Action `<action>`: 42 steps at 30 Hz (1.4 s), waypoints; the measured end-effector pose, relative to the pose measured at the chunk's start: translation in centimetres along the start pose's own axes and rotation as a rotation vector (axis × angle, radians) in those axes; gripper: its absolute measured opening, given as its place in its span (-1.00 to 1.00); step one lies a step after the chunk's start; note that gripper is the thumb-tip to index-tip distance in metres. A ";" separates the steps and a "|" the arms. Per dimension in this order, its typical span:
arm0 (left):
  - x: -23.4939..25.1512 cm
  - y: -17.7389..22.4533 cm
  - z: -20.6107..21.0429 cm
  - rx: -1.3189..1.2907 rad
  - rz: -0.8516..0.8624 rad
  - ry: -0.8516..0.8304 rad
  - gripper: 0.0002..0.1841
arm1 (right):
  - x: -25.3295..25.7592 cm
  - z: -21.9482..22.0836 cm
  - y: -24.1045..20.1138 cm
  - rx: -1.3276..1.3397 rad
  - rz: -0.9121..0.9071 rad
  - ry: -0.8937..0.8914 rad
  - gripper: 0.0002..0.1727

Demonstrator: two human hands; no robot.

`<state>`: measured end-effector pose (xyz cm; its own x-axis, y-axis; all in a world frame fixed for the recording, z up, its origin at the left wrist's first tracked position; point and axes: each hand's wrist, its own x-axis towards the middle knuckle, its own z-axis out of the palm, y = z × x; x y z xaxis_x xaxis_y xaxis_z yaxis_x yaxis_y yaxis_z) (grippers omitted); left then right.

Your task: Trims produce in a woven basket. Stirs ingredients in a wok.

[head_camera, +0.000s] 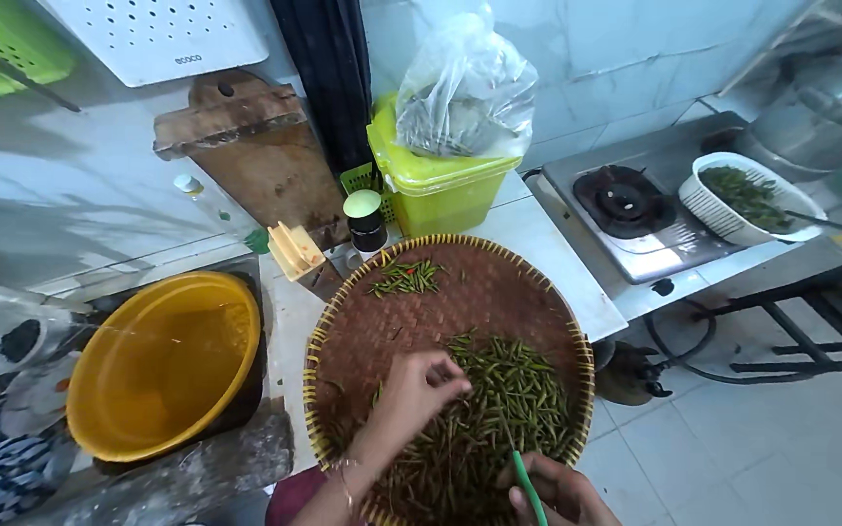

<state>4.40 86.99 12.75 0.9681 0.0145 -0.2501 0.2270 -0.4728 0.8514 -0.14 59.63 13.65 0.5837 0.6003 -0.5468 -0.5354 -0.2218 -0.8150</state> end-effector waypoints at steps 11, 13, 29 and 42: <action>8.3 -3.0 -6.5 0.631 0.407 0.482 -0.63 | -0.6 -0.3 -0.3 0.004 -0.003 0.061 -0.63; 8.0 -2.4 -6.3 0.612 0.428 0.505 -0.58 | -0.9 -0.3 -0.3 0.000 -0.011 0.070 -0.62; -0.3 -3.4 -2.0 0.577 -0.001 -0.139 -0.72 | 0.8 -0.6 -1.7 -0.051 -0.061 -0.034 -0.64; -2.1 -4.4 -3.5 0.061 0.061 0.015 -0.60 | 0.7 -1.3 -2.0 -0.055 -0.086 -0.031 -0.64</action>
<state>1.75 92.11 11.16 0.9815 -0.0025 -0.1912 0.1614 -0.5256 0.8353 2.09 59.51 14.66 0.6067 0.6419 -0.4689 -0.4490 -0.2100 -0.8685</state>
